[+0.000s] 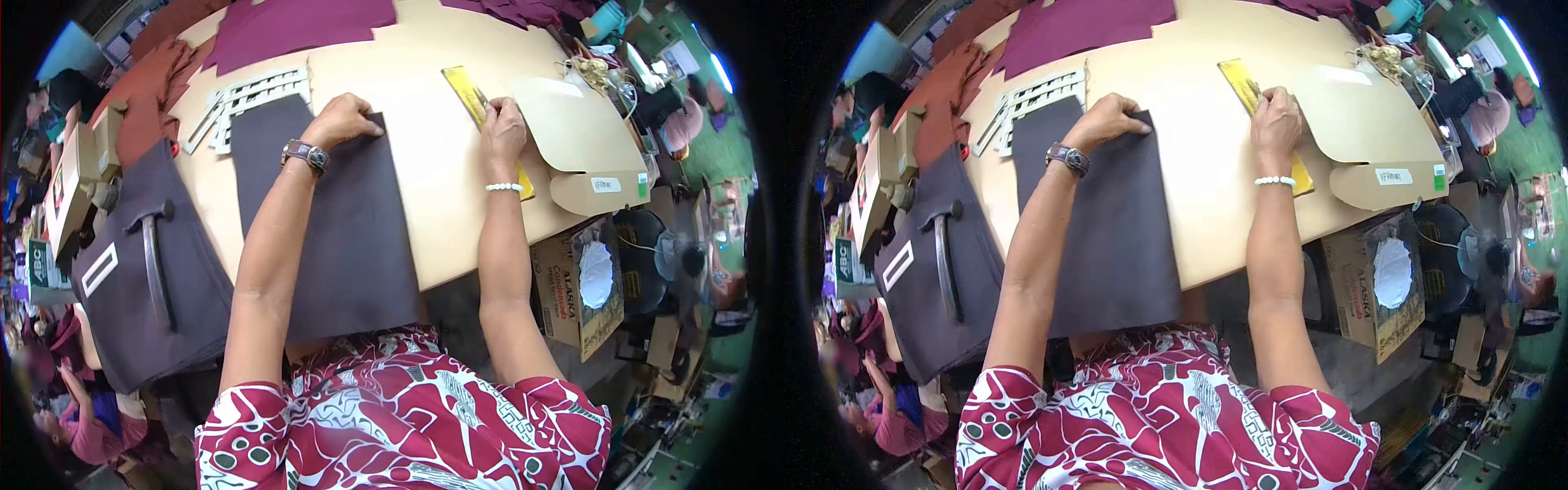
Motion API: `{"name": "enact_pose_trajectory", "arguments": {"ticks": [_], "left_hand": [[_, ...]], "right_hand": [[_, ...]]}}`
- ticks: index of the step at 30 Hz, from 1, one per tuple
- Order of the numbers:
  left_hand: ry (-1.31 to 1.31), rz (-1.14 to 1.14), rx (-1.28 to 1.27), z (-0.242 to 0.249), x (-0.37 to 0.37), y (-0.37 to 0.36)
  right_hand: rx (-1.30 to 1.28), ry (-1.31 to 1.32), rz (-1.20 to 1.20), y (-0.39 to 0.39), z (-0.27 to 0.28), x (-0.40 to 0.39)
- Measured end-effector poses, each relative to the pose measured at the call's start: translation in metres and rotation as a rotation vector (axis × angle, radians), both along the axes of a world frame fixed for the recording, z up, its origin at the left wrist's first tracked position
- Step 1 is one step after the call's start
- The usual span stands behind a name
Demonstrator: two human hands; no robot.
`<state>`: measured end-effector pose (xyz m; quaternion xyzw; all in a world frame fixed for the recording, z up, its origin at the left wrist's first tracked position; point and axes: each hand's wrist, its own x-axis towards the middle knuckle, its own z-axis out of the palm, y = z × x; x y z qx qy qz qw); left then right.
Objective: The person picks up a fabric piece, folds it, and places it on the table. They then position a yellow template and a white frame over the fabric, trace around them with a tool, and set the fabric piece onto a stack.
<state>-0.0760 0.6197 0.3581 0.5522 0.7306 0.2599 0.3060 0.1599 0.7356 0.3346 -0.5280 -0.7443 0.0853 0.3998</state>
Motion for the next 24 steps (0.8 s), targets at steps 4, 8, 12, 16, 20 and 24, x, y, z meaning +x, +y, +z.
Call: {"name": "enact_pose_trajectory", "arguments": {"ticks": [4, 8, 12, 16, 20, 24], "left_hand": [[-0.427, 0.022, 0.156, -0.005, 0.007, -0.022], [-0.696, 0.072, 0.184, -0.011, 0.021, -0.044], [-0.824, 0.106, 0.175, -0.023, 0.026, -0.054], [-0.792, 0.103, 0.145, -0.026, 0.026, -0.055], [-0.751, 0.047, 0.138, -0.025, 0.025, -0.055], [-0.73, 0.046, 0.143, -0.025, 0.026, -0.055]], "right_hand": [[-0.317, 0.437, 0.421, -0.023, -0.007, -0.022], [-0.946, 0.675, 0.679, -0.066, 0.004, -0.025], [-1.072, 0.668, 0.757, -0.066, 0.003, -0.025], [-1.072, 0.621, 0.766, -0.07, 0.008, -0.027], [-1.035, 0.589, 0.804, -0.072, 0.006, -0.027], [-1.021, 0.575, 0.807, -0.073, 0.007, -0.028]]}}
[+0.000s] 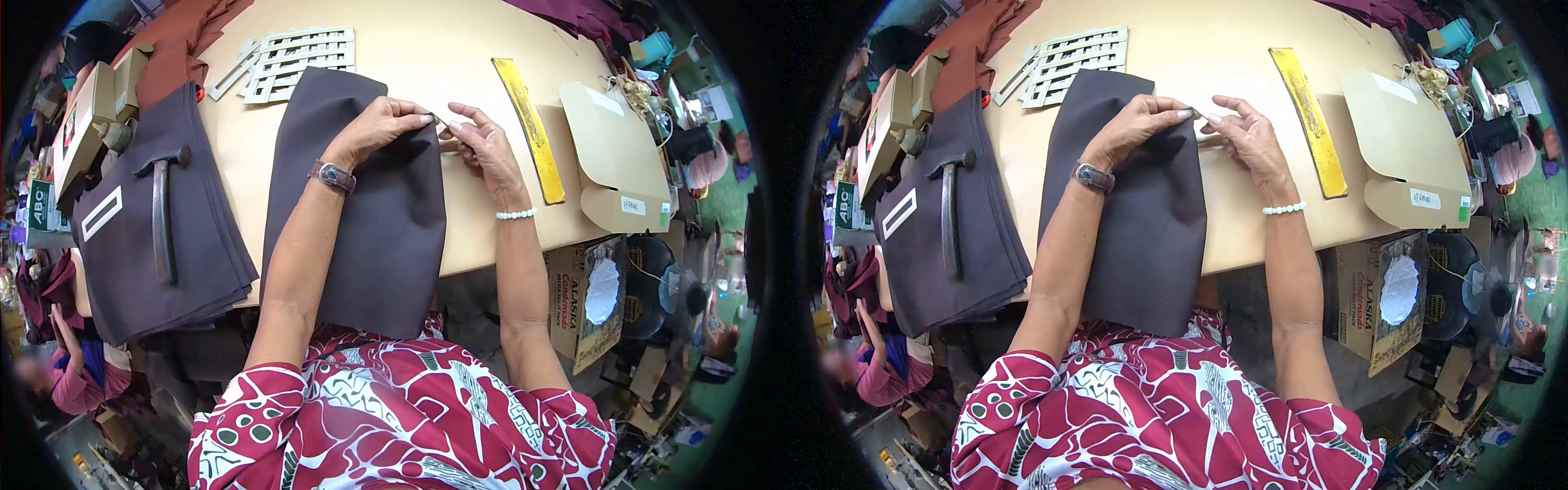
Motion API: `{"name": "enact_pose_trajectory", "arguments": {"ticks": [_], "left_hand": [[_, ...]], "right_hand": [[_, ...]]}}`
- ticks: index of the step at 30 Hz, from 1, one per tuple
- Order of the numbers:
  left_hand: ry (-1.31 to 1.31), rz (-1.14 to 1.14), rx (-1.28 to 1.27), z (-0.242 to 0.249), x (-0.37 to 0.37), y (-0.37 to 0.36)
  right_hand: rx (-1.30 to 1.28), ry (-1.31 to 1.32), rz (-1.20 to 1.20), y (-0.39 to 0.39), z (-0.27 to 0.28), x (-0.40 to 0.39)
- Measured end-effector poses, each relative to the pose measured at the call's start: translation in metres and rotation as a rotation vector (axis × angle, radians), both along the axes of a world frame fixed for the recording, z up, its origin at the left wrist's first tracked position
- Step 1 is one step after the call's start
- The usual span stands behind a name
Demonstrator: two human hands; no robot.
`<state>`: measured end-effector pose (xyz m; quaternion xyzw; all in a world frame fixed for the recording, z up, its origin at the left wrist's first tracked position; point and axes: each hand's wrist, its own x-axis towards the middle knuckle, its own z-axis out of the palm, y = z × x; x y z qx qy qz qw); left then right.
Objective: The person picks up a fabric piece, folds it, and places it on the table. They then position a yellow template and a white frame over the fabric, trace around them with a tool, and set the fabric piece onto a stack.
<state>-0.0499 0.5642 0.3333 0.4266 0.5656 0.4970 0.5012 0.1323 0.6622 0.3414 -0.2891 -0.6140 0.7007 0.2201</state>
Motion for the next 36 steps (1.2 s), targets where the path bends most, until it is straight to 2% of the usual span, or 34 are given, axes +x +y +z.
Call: {"name": "enact_pose_trajectory", "arguments": {"ticks": [24, 27, 30, 31, 33, 35, 36], "left_hand": [[0.061, -0.033, -0.007, -0.005, -0.004, 0.007], [0.067, -0.019, -0.015, -0.004, -0.002, 0.007], [0.118, 0.086, 0.088, 0.008, 0.01, 0.002], [0.145, 0.142, 0.139, 0.012, 0.012, -0.001], [0.463, 0.421, 0.327, 0.007, 0.011, -0.005], [0.813, 0.683, 0.506, 0.031, 0.009, -0.03], [0.9, 0.744, 0.46, 0.031, 0.004, -0.046]], "right_hand": [[0.006, 0.01, -0.018, 0.001, 0.0, 0.0], [-0.009, 0.093, -0.044, 0.006, -0.006, 0.003], [0.102, 0.153, -0.288, 0.02, -0.007, 0.011], [0.233, 0.08, -0.421, 0.028, -0.01, 0.01], [0.485, -0.092, -0.687, 0.043, -0.023, 0.015], [0.763, -0.321, -0.858, 0.05, -0.018, 0.022], [0.896, -0.442, -0.938, 0.052, -0.018, 0.026]]}}
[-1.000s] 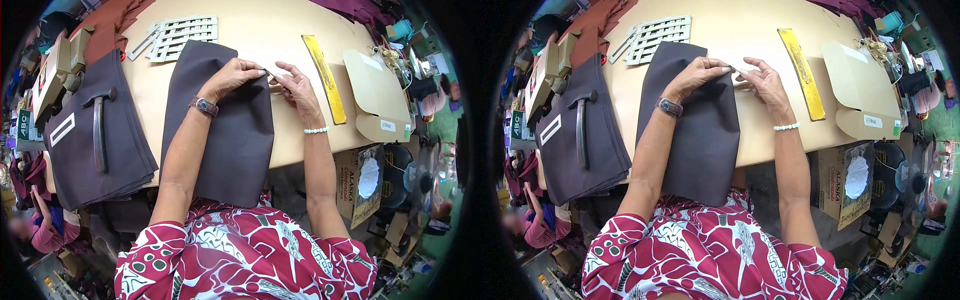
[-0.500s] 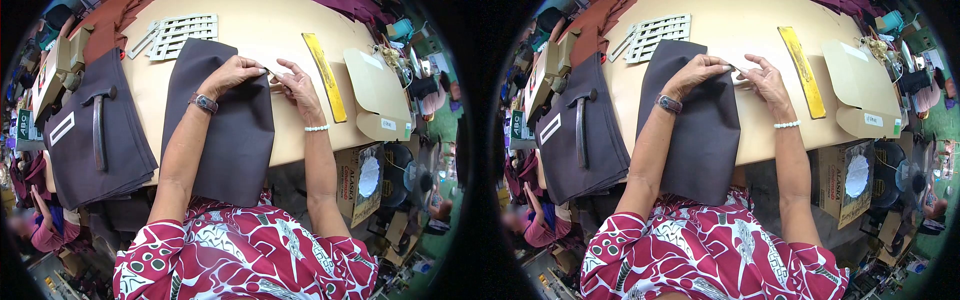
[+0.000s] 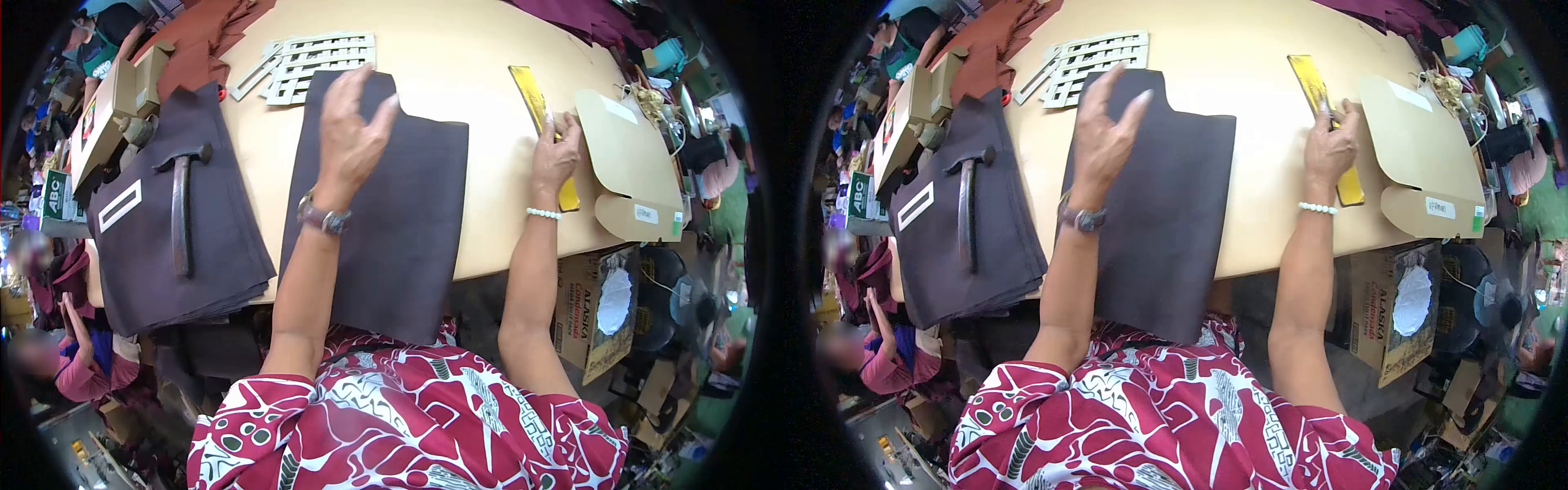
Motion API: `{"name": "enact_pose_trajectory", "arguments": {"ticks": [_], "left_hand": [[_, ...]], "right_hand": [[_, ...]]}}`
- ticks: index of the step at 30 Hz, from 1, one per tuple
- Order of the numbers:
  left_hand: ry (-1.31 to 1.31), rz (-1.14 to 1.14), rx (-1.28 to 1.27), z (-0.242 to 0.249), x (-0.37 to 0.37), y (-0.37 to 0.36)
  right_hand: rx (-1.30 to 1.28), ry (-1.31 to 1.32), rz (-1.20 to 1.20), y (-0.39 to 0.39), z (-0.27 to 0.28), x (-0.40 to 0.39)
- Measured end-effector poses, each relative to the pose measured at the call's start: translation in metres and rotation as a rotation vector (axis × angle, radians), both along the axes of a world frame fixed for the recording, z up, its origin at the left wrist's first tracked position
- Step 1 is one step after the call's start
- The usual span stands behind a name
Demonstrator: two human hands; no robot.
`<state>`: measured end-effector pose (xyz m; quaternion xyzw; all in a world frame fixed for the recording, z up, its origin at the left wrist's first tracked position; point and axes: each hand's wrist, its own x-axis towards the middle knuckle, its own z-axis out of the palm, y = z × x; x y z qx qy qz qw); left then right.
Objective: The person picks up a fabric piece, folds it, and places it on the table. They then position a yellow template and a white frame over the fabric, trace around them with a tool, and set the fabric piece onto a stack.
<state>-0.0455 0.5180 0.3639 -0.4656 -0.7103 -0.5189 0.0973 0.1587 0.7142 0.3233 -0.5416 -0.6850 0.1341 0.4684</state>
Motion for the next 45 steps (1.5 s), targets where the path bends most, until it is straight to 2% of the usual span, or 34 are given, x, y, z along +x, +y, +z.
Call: {"name": "enact_pose_trajectory", "arguments": {"ticks": [3, 5, 7, 8, 10, 12, 14, 15, 16, 19, 20, 23, 24, 27, 28, 31, 33, 35, 36, 37, 38, 39, 41, 43, 44, 45], "left_hand": [[0.144, 0.281, -0.244, -0.007, -0.006, -0.062], [0.198, 0.385, -0.377, -0.025, -0.004, -0.1], [0.173, 0.373, -0.424, -0.044, -0.001, -0.119], [0.158, 0.368, -0.45, -0.045, 0.002, -0.128], [0.076, 0.308, -0.42, -0.043, 0.003, -0.131], [0.008, 0.32, -0.42, -0.037, 0.006, -0.127], [-0.33, 0.24, -0.355, -0.022, 0.012, -0.125], [-0.498, 0.199, -0.315, -0.019, 0.01, -0.126], [-0.748, 0.051, -0.223, -0.024, 0.004, -0.128], [-1.112, -0.135, 0.094, -0.027, 0.012, -0.131], [-1.182, -0.153, 0.103, -0.023, 0.017, -0.132], [-1.148, -0.167, 0.131, -0.024, 0.029, -0.124], [-1.133, -0.191, 0.152, -0.03, 0.03, -0.123], [-1.051, -0.166, 0.208, -0.032, 0.038, -0.12], [-1.027, -0.189, 0.214, -0.027, 0.039, -0.123], [-0.959, -0.121, 0.38, -0.01, 0.038, -0.132], [-0.659, -0.034, 0.389, -0.016, 0.026, -0.142], [-0.637, 0.085, 0.291, 0.006, 0.032, -0.154], [-0.534, 0.085, 0.176, 0.0, 0.027, -0.162], [-0.429, 0.085, 0.063, -0.008, 0.019, -0.171], [-0.434, 0.128, -0.065, -0.011, 0.017, -0.177], [-0.438, 0.17, -0.195, -0.014, 0.017, -0.183], [-0.426, 0.229, -0.366, -0.018, 0.017, -0.189], [-0.4, 0.257, -0.45, -0.023, 0.016, -0.191], [-0.355, 0.27, -0.47, -0.026, 0.015, -0.192], [-0.308, 0.283, -0.488, -0.029, 0.013, -0.193]], "right_hand": [[0.251, -0.311, -0.071, 0.01, -0.012, 0.009], [0.253, -0.229, 0.022, 0.001, -0.002, 0.003], [0.18, -0.141, 0.168, -0.02, 0.008, -0.008], [0.255, 0.005, 0.33, -0.033, 0.011, -0.019], [0.098, 0.054, 0.626, -0.083, 0.031, -0.034], [-0.317, 0.172, 0.917, -0.146, 0.052, -0.05], [-0.533, 0.262, 1.17, -0.182, 0.043, -0.061], [-0.661, 0.3, 1.204, -0.192, 0.029, -0.067], [-0.716, 0.261, 1.164, -0.198, 0.019, -0.072], [-0.773, 0.289, 1.026, -0.206, 0.014, -0.08], [-0.777, 0.323, 0.973, -0.209, 0.016, -0.082], [-0.677, 0.197, 0.935, -0.215, 0.028, -0.089], [-0.541, 0.267, 0.949, -0.218, 0.018, -0.095], [-0.598, 0.2, 0.971, -0.213, 0.009, -0.101], [-0.641, 0.221, 0.991, -0.213, 0.016, -0.101], [-1.018, 0.63, 1.136, -0.203, 0.023, -0.105], [-1.098, 0.733, 1.102, -0.194, 0.045, -0.094], [-0.994, 0.682, 1.072, -0.16, 0.028, -0.074], [-0.984, 0.66, 1.137, -0.141, 0.026, -0.06], [-0.994, 0.644, 1.042, -0.136, 0.038, -0.044], [-0.874, 0.474, 1.008, -0.121, 0.035, -0.027], [-0.86, 0.338, 0.95, -0.106, 0.033, -0.011], [-0.558, -0.109, 0.772, -0.085, 0.032, 0.014], [-0.359, -0.117, 0.706, -0.084, 0.032, 0.03], [-0.422, -0.251, 0.612, -0.074, 0.028, 0.039], [-0.379, -0.318, 0.581, -0.069, 0.027, 0.045]]}}
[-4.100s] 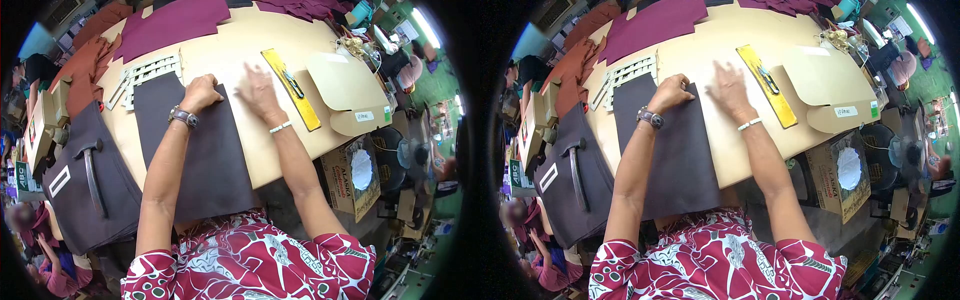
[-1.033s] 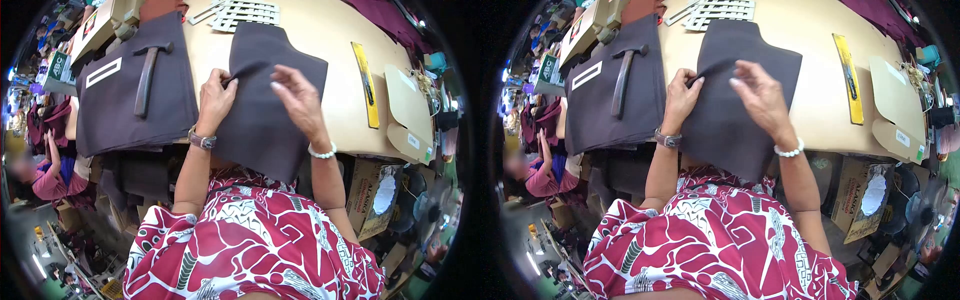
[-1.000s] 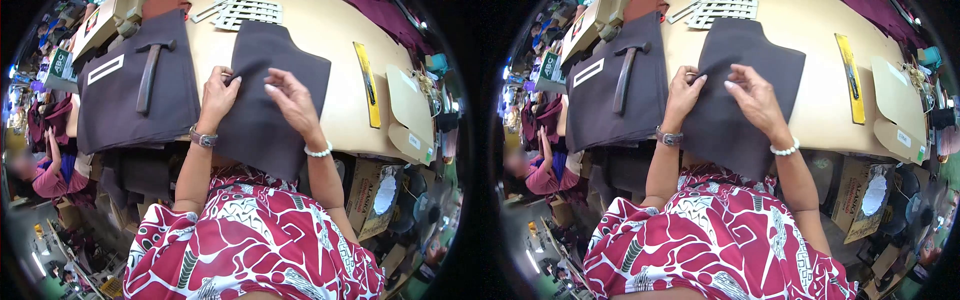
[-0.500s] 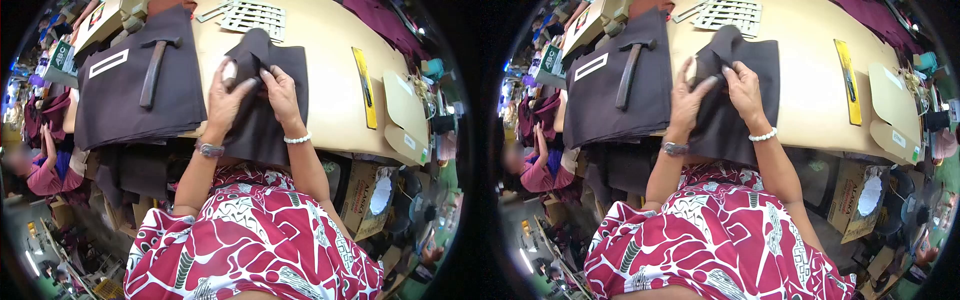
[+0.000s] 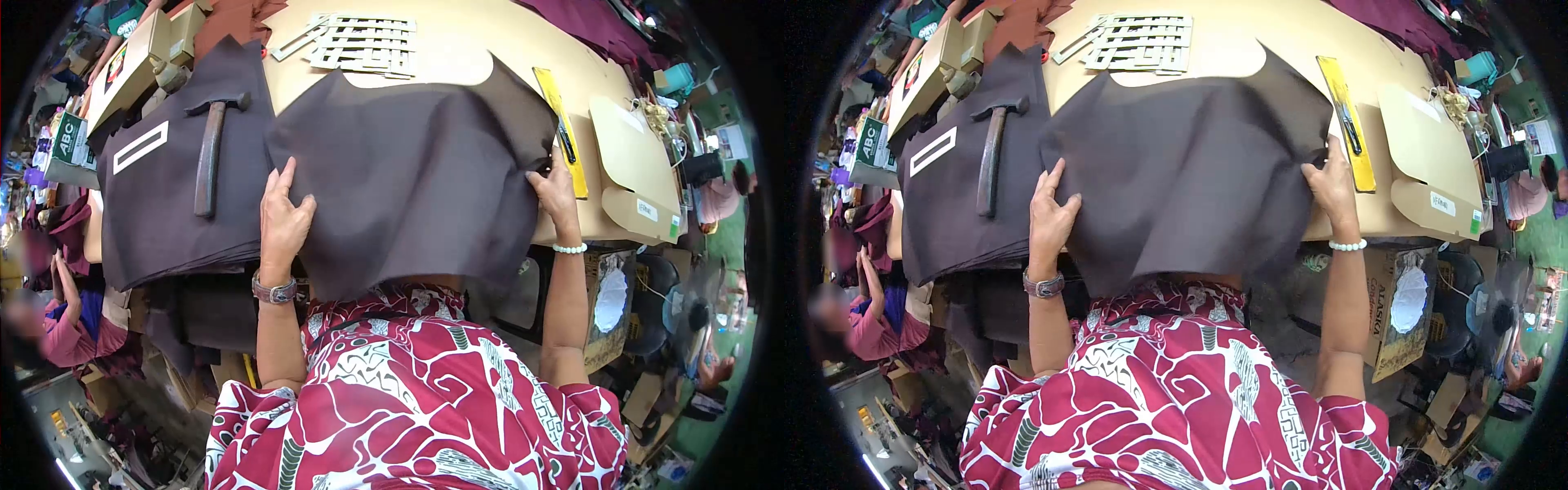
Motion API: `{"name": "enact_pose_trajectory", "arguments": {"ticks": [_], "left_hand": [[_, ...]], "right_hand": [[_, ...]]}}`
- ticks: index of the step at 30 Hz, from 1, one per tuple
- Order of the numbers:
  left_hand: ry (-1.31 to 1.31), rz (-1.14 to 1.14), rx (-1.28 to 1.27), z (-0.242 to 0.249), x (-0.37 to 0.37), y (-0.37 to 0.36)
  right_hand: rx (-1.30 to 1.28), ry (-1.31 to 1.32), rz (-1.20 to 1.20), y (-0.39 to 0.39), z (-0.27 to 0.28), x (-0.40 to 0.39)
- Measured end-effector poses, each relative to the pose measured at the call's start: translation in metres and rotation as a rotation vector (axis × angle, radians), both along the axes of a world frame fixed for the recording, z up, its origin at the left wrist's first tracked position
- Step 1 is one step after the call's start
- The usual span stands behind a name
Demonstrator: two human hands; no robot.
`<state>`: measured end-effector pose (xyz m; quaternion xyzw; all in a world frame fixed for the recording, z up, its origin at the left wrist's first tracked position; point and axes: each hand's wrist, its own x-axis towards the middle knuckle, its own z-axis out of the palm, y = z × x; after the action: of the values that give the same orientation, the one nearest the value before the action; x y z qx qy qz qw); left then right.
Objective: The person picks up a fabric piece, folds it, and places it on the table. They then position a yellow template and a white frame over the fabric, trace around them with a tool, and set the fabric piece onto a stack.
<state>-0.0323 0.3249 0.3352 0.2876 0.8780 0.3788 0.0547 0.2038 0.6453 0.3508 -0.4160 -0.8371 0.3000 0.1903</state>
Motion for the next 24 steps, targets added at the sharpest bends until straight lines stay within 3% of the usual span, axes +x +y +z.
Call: {"name": "enact_pose_trajectory", "arguments": {"ticks": [2, 3, 7, 10, 13, 16, 20, 24], "left_hand": [[0.061, 0.02, -0.075, 0.001, 0.0, 0.001], [0.074, 0.04, -0.125, 0.005, 0.001, 0.002], [0.424, 0.069, -0.384, 0.016, 0.012, 0.015], [0.595, -0.066, -0.255, 0.016, 0.031, 0.04], [0.452, -0.33, -0.157, 0.006, 0.06, 0.071], [0.38, -0.494, -0.245, -0.012, 0.078, 0.084], [0.365, -0.536, -0.284, -0.013, 0.081, 0.078], [0.316, -0.584, -0.294, -0.007, 0.091, 0.07]], "right_hand": [[0.124, -0.103, -0.023, 0.0, 0.004, 0.007], [0.054, -0.169, -0.076, -0.001, 0.009, 0.008], [0.613, -0.416, -0.111, -0.006, 0.008, 0.014], [0.905, -0.314, -0.006, -0.034, 0.008, 0.003], [0.598, -0.239, 0.232, -0.084, 0.001, -0.012], [0.397, -0.289, 0.225, -0.103, -0.013, -0.005], [0.456, -0.361, 0.004, -0.087, -0.033, 0.043], [0.473, -0.294, -0.091, -0.085, -0.017, 0.061]]}}
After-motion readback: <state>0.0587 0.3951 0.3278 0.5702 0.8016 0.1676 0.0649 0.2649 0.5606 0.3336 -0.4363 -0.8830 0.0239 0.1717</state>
